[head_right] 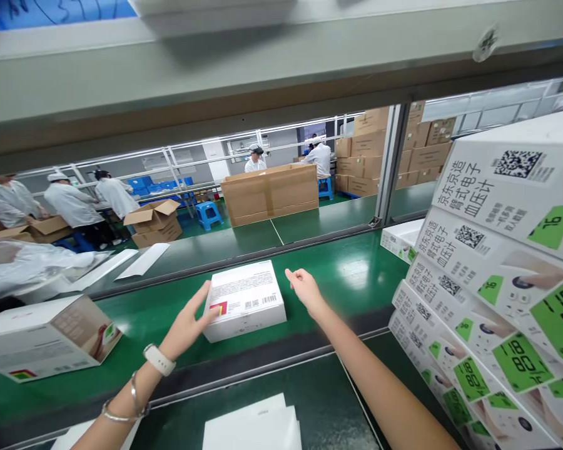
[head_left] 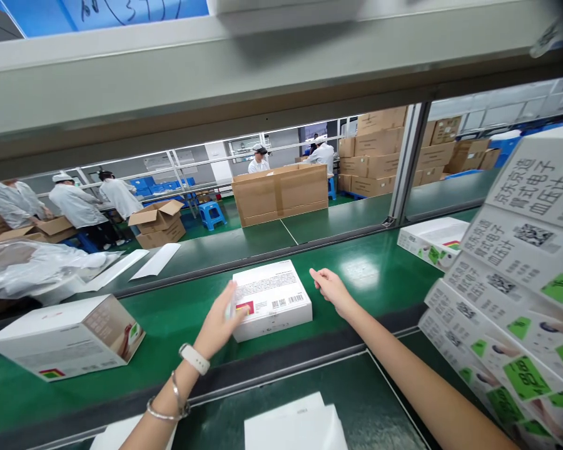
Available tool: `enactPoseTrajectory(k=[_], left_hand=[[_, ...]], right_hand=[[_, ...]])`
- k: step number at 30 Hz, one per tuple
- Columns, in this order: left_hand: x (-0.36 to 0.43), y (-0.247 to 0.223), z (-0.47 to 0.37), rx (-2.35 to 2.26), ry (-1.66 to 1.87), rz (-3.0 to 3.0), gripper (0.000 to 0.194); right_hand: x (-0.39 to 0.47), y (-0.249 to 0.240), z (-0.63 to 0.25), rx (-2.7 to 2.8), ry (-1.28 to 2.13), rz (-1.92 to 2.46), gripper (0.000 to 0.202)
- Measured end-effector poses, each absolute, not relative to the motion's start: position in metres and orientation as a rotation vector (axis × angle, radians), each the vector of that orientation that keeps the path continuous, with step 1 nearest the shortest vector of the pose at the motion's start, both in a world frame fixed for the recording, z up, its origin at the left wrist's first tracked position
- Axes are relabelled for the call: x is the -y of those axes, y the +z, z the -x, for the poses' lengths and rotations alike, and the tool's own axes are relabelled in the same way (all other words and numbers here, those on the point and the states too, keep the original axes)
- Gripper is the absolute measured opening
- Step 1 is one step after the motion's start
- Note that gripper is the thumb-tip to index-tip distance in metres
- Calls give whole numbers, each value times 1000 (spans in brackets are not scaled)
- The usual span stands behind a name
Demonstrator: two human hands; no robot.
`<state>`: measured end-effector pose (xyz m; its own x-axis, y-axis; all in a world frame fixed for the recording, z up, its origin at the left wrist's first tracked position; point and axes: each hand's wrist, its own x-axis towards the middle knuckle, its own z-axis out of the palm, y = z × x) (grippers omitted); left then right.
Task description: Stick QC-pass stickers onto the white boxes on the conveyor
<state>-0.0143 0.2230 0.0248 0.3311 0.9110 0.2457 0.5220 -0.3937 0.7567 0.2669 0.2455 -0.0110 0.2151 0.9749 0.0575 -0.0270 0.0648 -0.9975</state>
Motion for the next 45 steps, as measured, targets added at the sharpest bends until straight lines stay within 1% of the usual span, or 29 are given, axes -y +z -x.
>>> enactPoseTrajectory(k=[1,3,7,9,13,15,17,19,21,25,26,27,28,30,32,35,40,43,45], left_hand=[[-228,23,18,-1270,980,-1796,51],[-238,19,20,-1231,992,-1526,47],[-246,18,19,-1144,961,-1458,45],[-245,24,21,-1094,1051,-1460,53],[-236,41,31,-989,1296,-1658,76],[-230,45,39,-1089,1355,-1784,84],[-224,46,51,-1260,1376,-1890,86],[-216,47,64,-1387,1335,-1977,79],[-205,50,75,-1476,1303,-2097,65],[-165,52,70,-1662,1399,-2476,44],[-151,50,61,-1605,1346,-2576,39],[-136,46,51,-1490,1210,-2672,35],[-122,40,40,-1327,990,-2766,32],[-95,25,19,-1043,512,-2860,33],[-76,9,4,-949,233,-2845,36],[-65,-9,-4,-1010,136,-2820,40],[-64,-17,0,-1034,136,-2859,41],[-64,-16,-1,-1038,151,-2872,40],[-64,-15,-2,-1046,156,-2871,40]], right_hand=[[-251,-14,-258,994,1086,1205,37],[-260,-18,-238,946,1140,1163,39],[-267,-15,-209,891,1221,1036,43],[-264,-6,-206,882,1237,972,44],[-250,14,-208,850,1319,724,41],[-242,22,-208,860,1369,622,39],[-233,27,-209,901,1375,601,36],[-221,30,-211,957,1338,623,33],[-202,33,-215,1060,1273,694,30],[-141,29,-219,1566,1084,980,25],[-123,26,-216,1744,1036,1052,23],[-105,21,-213,1918,979,1124,21],[-88,16,-209,2084,894,1187,18],[-59,4,-199,2367,654,1269,14],[-41,-5,-190,2544,414,1308,10],[-29,-9,-179,2642,227,1373,7],[-24,-8,-170,2647,283,1326,8],[-20,-6,-170,2580,440,1265,7],[-17,-1,-173,2498,738,1150,13]])
